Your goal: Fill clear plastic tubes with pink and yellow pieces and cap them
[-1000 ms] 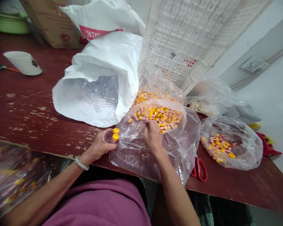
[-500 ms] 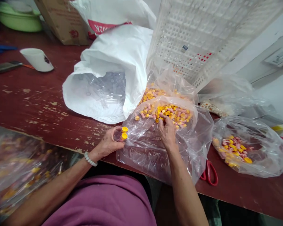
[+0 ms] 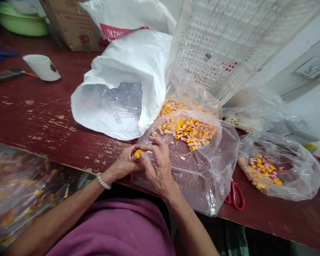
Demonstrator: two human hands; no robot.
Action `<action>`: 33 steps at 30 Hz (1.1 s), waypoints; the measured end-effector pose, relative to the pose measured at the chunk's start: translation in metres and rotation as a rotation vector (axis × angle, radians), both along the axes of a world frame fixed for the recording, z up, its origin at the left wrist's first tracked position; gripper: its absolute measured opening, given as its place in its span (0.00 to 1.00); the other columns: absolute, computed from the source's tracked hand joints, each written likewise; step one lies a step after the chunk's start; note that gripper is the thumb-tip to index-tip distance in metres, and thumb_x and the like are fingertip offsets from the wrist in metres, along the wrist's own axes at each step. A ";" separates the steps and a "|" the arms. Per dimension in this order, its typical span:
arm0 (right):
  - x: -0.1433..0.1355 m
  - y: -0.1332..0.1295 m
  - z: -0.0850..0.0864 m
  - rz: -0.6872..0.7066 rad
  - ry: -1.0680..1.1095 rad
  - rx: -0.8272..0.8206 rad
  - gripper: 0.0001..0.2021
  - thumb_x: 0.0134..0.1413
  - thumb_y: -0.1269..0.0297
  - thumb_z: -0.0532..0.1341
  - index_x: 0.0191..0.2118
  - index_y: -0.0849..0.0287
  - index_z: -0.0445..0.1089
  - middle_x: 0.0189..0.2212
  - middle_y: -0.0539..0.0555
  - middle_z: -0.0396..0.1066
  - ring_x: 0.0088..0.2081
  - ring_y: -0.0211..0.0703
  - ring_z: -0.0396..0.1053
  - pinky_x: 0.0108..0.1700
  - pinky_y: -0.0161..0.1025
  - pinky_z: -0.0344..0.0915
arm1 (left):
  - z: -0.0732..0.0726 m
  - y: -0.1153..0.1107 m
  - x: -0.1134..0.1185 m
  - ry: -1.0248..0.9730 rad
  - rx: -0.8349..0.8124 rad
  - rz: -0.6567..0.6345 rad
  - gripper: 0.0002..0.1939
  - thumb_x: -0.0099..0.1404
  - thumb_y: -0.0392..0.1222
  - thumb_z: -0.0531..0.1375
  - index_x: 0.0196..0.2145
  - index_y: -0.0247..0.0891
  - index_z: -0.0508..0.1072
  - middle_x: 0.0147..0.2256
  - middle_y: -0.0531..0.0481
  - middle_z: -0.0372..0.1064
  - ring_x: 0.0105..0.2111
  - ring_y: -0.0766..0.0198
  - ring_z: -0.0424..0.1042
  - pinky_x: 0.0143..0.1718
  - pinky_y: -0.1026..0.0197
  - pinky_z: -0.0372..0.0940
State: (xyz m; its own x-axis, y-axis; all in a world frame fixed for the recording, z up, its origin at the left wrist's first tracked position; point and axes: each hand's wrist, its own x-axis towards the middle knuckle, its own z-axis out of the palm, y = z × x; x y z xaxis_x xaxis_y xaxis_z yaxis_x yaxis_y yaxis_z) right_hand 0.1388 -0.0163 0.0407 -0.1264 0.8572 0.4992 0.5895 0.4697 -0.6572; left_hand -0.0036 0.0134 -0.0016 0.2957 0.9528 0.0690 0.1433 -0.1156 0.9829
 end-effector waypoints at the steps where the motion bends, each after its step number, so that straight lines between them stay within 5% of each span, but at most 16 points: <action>1: 0.000 -0.001 0.000 -0.024 0.001 0.009 0.08 0.59 0.62 0.55 0.41 0.55 0.68 0.53 0.57 0.59 0.57 0.47 0.57 0.58 0.50 0.54 | -0.002 0.000 0.000 -0.006 0.001 -0.002 0.12 0.44 0.31 0.61 0.30 0.33 0.67 0.27 0.55 0.65 0.25 0.70 0.60 0.26 0.68 0.57; 9: 0.003 0.007 -0.005 0.168 -0.221 -0.051 0.12 0.57 0.56 0.56 0.43 0.52 0.70 0.57 0.56 0.57 0.56 0.48 0.57 0.56 0.49 0.55 | 0.001 0.006 -0.003 -0.101 -0.138 0.059 0.15 0.40 0.32 0.61 0.31 0.34 0.67 0.28 0.53 0.68 0.27 0.67 0.65 0.29 0.66 0.61; 12: 0.038 0.042 -0.013 -0.166 -0.178 -0.060 0.15 0.63 0.60 0.46 0.41 0.58 0.69 0.44 0.58 0.68 0.46 0.44 0.65 0.48 0.43 0.61 | 0.003 0.009 -0.006 -0.121 -0.206 0.076 0.19 0.38 0.29 0.60 0.33 0.34 0.66 0.27 0.54 0.68 0.26 0.68 0.65 0.27 0.67 0.60; 15: 0.077 0.077 -0.026 -0.529 -0.491 -0.163 0.12 0.59 0.64 0.50 0.41 0.63 0.68 0.39 0.61 0.70 0.43 0.49 0.64 0.46 0.45 0.60 | 0.000 0.010 -0.011 -0.154 -0.238 0.111 0.20 0.39 0.29 0.59 0.35 0.34 0.66 0.29 0.53 0.69 0.27 0.67 0.67 0.28 0.67 0.61; 18: 0.098 0.096 -0.040 -0.506 -0.871 -0.248 0.12 0.55 0.68 0.54 0.44 0.62 0.68 0.44 0.64 0.68 0.47 0.55 0.62 0.46 0.49 0.58 | -0.006 0.010 -0.015 -0.120 -0.192 0.123 0.20 0.39 0.29 0.59 0.34 0.34 0.66 0.29 0.53 0.68 0.27 0.68 0.66 0.28 0.67 0.61; 22: 0.107 0.103 -0.046 -0.417 -0.952 -0.250 0.13 0.57 0.70 0.50 0.44 0.65 0.68 0.44 0.66 0.68 0.46 0.54 0.63 0.45 0.46 0.59 | -0.009 0.007 -0.016 -0.046 -0.089 0.085 0.17 0.42 0.28 0.58 0.33 0.34 0.65 0.28 0.55 0.65 0.26 0.69 0.64 0.27 0.68 0.59; 26: 0.096 0.087 -0.027 -0.461 -0.476 -0.141 0.15 0.60 0.64 0.50 0.48 0.65 0.64 0.41 0.63 0.69 0.42 0.48 0.66 0.45 0.45 0.62 | -0.006 0.004 -0.015 0.085 0.062 0.046 0.17 0.43 0.28 0.57 0.34 0.35 0.66 0.31 0.53 0.67 0.30 0.67 0.65 0.31 0.67 0.60; 29: 0.062 0.052 -0.004 -0.262 0.133 -0.153 0.16 0.60 0.57 0.52 0.50 0.58 0.63 0.36 0.54 0.70 0.34 0.40 0.68 0.37 0.39 0.65 | -0.001 0.002 -0.010 0.149 0.136 0.002 0.17 0.45 0.28 0.56 0.35 0.35 0.67 0.31 0.53 0.67 0.30 0.66 0.65 0.32 0.66 0.60; 33: 0.011 0.010 0.005 -0.056 0.400 -0.210 0.11 0.59 0.59 0.56 0.45 0.55 0.66 0.38 0.52 0.70 0.37 0.37 0.68 0.39 0.36 0.66 | 0.006 -0.002 -0.003 0.213 0.181 -0.068 0.17 0.45 0.28 0.56 0.36 0.35 0.67 0.29 0.54 0.67 0.28 0.67 0.64 0.29 0.66 0.58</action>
State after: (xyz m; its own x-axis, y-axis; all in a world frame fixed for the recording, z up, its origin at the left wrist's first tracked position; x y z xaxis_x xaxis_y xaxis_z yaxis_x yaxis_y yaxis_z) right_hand 0.1502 -0.0063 0.0453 0.0907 0.9450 0.3143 0.2909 0.2767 -0.9159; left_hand -0.0069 0.0113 0.0047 0.3843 0.9081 0.1661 0.3299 -0.3031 0.8940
